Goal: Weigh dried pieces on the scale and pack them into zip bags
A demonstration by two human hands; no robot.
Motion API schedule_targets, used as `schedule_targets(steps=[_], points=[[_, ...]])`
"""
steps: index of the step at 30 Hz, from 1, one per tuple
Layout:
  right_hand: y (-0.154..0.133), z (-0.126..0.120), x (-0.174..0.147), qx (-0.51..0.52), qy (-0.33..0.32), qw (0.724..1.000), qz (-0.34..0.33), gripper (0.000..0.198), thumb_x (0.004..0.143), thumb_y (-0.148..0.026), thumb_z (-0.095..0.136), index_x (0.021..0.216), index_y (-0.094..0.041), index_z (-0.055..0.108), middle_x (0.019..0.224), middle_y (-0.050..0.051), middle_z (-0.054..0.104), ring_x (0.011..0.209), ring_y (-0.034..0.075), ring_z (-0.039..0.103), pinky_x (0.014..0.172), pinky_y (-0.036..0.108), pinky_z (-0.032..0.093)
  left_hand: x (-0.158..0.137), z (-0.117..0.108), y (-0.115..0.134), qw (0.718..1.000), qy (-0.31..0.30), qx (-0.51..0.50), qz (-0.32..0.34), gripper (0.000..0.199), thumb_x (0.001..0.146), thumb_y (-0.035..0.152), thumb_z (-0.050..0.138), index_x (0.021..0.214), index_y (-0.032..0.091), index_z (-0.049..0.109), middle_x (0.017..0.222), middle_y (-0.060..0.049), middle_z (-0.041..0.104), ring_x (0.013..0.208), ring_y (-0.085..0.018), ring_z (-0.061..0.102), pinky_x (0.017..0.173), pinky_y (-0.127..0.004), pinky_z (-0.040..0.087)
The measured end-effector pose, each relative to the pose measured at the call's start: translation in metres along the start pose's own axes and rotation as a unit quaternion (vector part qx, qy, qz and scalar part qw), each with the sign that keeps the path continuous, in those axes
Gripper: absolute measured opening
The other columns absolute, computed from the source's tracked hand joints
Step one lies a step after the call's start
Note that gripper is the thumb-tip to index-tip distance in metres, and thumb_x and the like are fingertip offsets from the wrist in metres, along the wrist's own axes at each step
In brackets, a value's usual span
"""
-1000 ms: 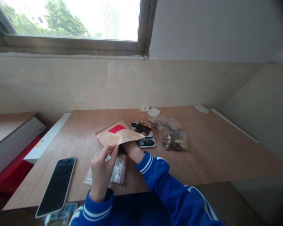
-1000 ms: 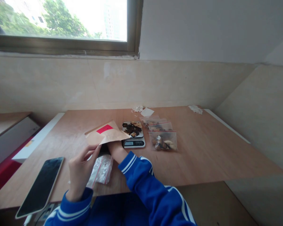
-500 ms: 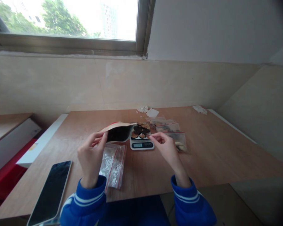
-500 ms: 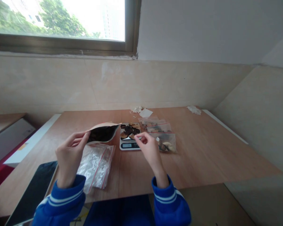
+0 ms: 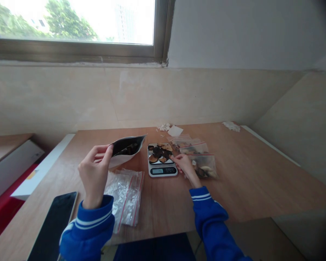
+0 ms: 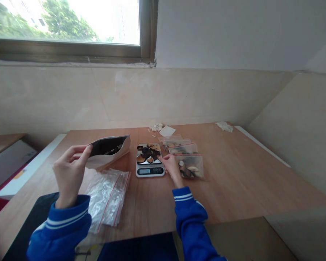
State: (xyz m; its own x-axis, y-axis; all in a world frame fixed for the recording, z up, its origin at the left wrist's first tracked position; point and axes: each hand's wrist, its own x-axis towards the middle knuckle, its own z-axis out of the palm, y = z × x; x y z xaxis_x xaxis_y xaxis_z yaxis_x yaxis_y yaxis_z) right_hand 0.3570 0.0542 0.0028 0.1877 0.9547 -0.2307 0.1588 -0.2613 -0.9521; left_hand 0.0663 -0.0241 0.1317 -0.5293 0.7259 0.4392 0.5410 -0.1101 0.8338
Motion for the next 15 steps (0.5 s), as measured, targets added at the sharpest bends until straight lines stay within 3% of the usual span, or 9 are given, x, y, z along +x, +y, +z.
schedule_targets(steps=[6,9,12,15], points=[[0.003,-0.015,-0.025,0.037,0.046,0.998,-0.034,0.054,0.066,-0.070,0.068,0.081,-0.022,0.049,0.044,-0.010,0.046,0.026,0.007,0.034,0.024,0.016,0.018,0.002,0.002,0.000,1.000,-0.008,-0.027,-0.003,0.035,0.080,0.052,0.065,0.088,0.018,0.070,0.077,-0.002,0.070,0.070,-0.016,0.065,0.062,-0.025,0.051],[0.014,-0.022,-0.045,0.059,0.056,0.995,-0.054,0.060,0.066,-0.078,0.062,0.078,-0.021,0.049,0.044,-0.010,0.044,0.026,0.006,0.032,0.026,0.017,0.016,0.009,0.006,-0.004,0.999,0.002,-0.041,0.007,0.043,0.083,0.058,0.058,0.091,0.017,0.068,0.081,-0.003,0.068,0.075,-0.017,0.064,0.066,-0.027,0.050],[0.036,-0.023,-0.066,0.072,0.058,0.994,-0.060,0.061,0.064,-0.079,0.062,0.073,-0.020,0.050,0.044,-0.009,0.042,0.028,0.005,0.029,0.028,0.018,0.016,0.018,0.013,-0.016,0.998,0.035,-0.042,0.027,0.053,0.090,0.064,0.042,0.095,0.016,0.065,0.086,-0.005,0.065,0.080,-0.018,0.062,0.070,-0.029,0.049],[0.057,-0.021,-0.087,0.090,0.104,0.988,-0.073,0.057,0.070,-0.076,0.062,0.073,-0.019,0.052,0.045,-0.009,0.039,0.033,0.006,0.031,0.032,0.018,0.019,0.027,0.020,-0.038,0.997,0.057,-0.038,0.039,0.060,0.089,0.070,0.035,0.098,0.016,0.058,0.086,-0.004,0.059,0.079,-0.019,0.059,0.072,-0.032,0.049]])
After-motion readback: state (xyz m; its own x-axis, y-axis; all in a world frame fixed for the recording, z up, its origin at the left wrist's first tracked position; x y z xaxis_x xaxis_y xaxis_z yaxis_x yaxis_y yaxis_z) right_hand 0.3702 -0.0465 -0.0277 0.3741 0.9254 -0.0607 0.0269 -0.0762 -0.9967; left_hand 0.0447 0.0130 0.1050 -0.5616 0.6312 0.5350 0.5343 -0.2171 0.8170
